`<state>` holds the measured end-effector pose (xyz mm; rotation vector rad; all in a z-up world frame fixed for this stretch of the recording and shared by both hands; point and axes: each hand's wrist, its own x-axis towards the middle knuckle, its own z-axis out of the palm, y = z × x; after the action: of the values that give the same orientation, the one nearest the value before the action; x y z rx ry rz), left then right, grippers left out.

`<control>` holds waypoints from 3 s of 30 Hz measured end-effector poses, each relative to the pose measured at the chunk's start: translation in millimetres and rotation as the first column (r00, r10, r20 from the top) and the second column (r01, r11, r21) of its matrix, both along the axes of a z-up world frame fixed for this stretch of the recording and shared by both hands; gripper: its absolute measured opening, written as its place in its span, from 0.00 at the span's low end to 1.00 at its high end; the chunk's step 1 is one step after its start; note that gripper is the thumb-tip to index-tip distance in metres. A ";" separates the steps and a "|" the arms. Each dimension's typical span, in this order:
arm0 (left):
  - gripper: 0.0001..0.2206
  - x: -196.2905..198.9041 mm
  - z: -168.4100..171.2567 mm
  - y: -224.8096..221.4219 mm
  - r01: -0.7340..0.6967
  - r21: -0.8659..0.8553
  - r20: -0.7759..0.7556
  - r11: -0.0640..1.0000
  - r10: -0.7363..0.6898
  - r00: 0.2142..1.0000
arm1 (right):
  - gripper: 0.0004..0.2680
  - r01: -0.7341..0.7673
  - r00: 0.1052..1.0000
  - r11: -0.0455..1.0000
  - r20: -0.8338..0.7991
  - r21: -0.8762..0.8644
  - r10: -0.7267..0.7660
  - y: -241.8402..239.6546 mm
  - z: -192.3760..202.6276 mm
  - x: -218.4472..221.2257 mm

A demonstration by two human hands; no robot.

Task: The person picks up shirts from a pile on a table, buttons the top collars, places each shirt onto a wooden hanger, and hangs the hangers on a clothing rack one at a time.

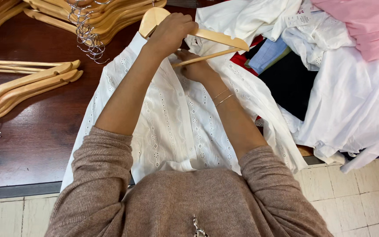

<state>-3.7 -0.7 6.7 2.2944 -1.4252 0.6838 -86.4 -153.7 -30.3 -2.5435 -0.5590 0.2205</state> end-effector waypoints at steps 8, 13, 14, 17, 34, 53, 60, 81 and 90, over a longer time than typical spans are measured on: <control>0.20 -28.5 22.3 28.3 0.096 0.078 0.121 0.992 -0.105 0.987 | 0.12 -0.004 0.891 0.994 0.452 -0.110 0.053 -145.0 -25.4 -67.2; 0.13 -64.0 27.4 13.9 0.041 0.294 0.217 0.955 -0.109 0.970 | 0.16 -0.054 0.789 0.994 0.615 0.096 -0.017 -171.5 17.4 -129.7; 0.12 -65.0 27.1 12.4 0.041 0.287 0.252 0.957 -0.116 0.961 | 0.15 -0.075 0.760 0.993 0.650 0.086 0.001 -171.2 24.2 -135.9; 0.10 -74.5 28.1 8.6 0.070 0.290 0.267 0.954 -0.151 0.952 | 0.13 -0.101 0.702 0.990 0.712 0.093 0.005 -170.9 44.7 -150.2; 0.11 60.2 -129.7 -72.5 -0.286 0.298 0.309 0.911 0.191 0.932 | 0.15 -0.057 0.717 0.964 0.683 0.259 -0.141 -32.9 25.6 -23.7; 0.05 -284.3 -136.8 51.7 -0.227 0.306 -0.358 0.925 0.333 0.872 | 0.05 0.250 0.846 0.967 0.498 -0.053 -0.192 -46.2 -102.3 -196.0; 0.09 -331.2 -128.5 97.1 -0.122 -0.013 -0.236 0.992 0.115 0.965 | 0.16 0.091 0.981 0.954 -0.140 -0.286 -0.136 -26.0 -43.1 -255.5; 0.16 -258.3 -94.8 21.4 -0.521 0.335 -0.552 0.785 0.612 0.566 | 0.06 0.171 0.983 0.983 0.079 -0.071 -0.165 30.4 -56.7 -160.0; 0.07 -241.7 -96.9 43.3 -0.501 0.278 -0.667 0.819 0.540 0.513 | 0.07 0.214 0.958 0.974 -0.176 -0.075 -0.225 41.5 -38.1 -148.8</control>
<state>-245.4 42.6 -90.2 2.5873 -0.3570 -0.1828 -235.2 -112.1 -68.4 -2.5783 -0.1997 0.3891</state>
